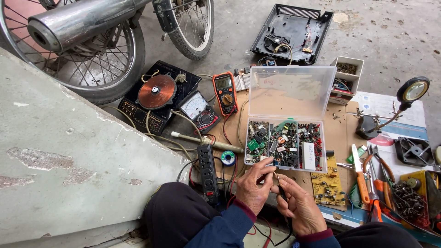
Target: Testing and sorting various electronic components using a multimeter and manual inspection on a floor-based workspace.
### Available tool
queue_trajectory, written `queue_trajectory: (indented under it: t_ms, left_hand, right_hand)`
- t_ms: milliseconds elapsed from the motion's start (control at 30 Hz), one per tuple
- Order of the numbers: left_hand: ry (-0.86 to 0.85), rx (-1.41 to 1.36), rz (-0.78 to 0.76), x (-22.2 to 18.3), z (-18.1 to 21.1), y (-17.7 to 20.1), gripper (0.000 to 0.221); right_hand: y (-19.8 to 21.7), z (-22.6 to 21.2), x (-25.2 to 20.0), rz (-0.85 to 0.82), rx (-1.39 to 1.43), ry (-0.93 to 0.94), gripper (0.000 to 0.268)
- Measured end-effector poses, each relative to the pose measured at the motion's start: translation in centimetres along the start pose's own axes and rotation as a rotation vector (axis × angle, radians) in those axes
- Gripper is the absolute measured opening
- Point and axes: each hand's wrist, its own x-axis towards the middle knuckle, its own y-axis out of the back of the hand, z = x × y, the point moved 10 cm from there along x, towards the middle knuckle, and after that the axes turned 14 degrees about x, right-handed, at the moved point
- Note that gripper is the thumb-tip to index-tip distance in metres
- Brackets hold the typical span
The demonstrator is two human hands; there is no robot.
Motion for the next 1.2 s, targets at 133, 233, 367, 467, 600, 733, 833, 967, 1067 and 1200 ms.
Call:
queue_trajectory:
  t_ms: [133,233,367,467,600,733,833,967,1067,1200]
  left_hand:
    - [-0.019,-0.001,0.013,0.0,0.1,0.1,0.046]
    - [-0.007,0.000,0.000,0.0,0.1,0.1,0.050]
    - [0.006,0.009,-0.014,0.0,-0.1,-0.1,0.050]
    - [0.035,0.026,-0.042,0.0,-0.5,-0.3,0.050]
    - [0.133,0.038,-0.016,-0.2,-1.5,0.0,0.031]
    - [0.781,-0.429,-0.073,-2.5,-10.7,-4.6,0.031]
    - [1.009,-0.670,-0.062,-3.4,-11.2,-5.8,0.030]
    - [1.099,-0.757,-0.099,-3.4,-11.2,-7.3,0.029]
    - [1.107,-0.738,-0.160,-2.3,-12.2,-8.5,0.027]
    - [0.942,-0.482,-0.109,1.4,-13.9,-8.0,0.029]
  right_hand:
    - [0.2,0.0,0.0,0.010,0.007,0.005,0.041]
    - [0.1,0.0,-0.1,0.008,0.006,0.008,0.041]
    - [0.1,0.0,0.0,0.010,-0.001,0.004,0.041]
    - [-0.4,0.0,-0.1,0.010,-0.013,0.005,0.042]
    - [-0.8,-0.4,-1.2,0.059,-0.029,0.060,0.038]
    - [-1.3,-0.9,-1.9,0.172,-0.246,0.130,0.043]
    - [-0.3,1.5,-0.9,0.184,-0.505,0.027,0.046]
    - [-2.3,2.6,-1.0,0.107,-0.467,-0.096,0.037]
    - [-2.5,1.9,-0.5,0.080,-0.579,-0.026,0.029]
    - [-1.9,1.5,0.0,0.095,-0.634,-0.015,0.027]
